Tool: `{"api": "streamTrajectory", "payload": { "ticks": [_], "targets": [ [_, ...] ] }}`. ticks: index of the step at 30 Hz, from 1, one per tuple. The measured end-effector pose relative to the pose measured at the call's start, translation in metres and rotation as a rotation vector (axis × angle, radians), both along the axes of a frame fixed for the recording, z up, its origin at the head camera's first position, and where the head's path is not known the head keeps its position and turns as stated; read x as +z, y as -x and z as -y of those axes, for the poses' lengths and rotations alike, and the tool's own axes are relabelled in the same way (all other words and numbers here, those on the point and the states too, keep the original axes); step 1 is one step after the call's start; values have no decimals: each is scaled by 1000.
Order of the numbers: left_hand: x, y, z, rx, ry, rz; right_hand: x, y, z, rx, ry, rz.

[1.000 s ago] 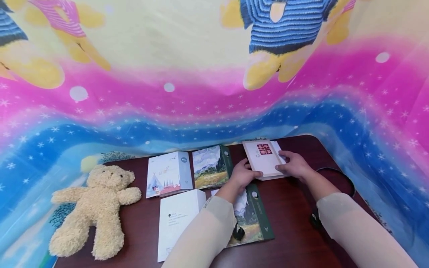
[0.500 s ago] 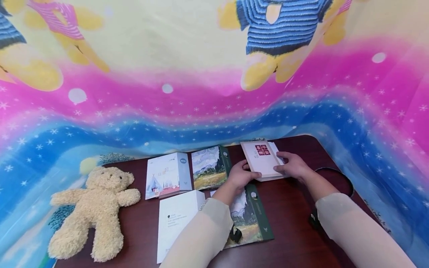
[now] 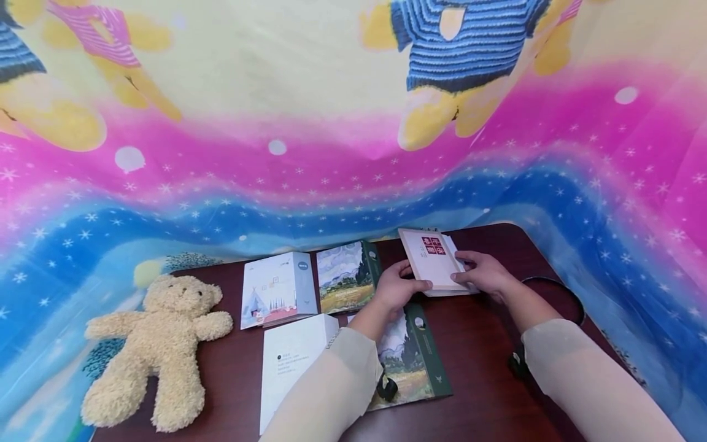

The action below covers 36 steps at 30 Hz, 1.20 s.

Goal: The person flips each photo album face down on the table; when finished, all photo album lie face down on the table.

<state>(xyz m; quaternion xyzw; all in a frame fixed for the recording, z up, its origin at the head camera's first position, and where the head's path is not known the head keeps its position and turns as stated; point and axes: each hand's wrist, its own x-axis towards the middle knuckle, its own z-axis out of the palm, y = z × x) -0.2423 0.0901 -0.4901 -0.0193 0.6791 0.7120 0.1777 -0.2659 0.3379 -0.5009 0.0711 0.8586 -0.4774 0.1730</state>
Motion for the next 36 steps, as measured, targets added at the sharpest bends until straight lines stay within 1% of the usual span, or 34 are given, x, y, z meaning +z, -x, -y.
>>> {"api": "streamTrajectory", "payload": {
  "ticks": [5,9,15,21,26,31,36],
  "targets": [
    [5,0,1,-1,-30,-49,2,-1,1,-8,27,16],
    [9,0,2,-5,-38,-68,3,-1,1,-8,50,31],
    [14,0,4,-26,-70,-60,2,0,0,6,130,42],
    [18,0,5,-28,-72,-51,1,0,0,36,156,32],
    [23,-2,6,-33,-73,-70,2,-2,2,49,187,36],
    [29,-4,6,-42,-56,-102,4,-3,5,66,221,45],
    [35,-7,7,-30,6,-110,4,-4,6,84,274,61]
  ]
}}
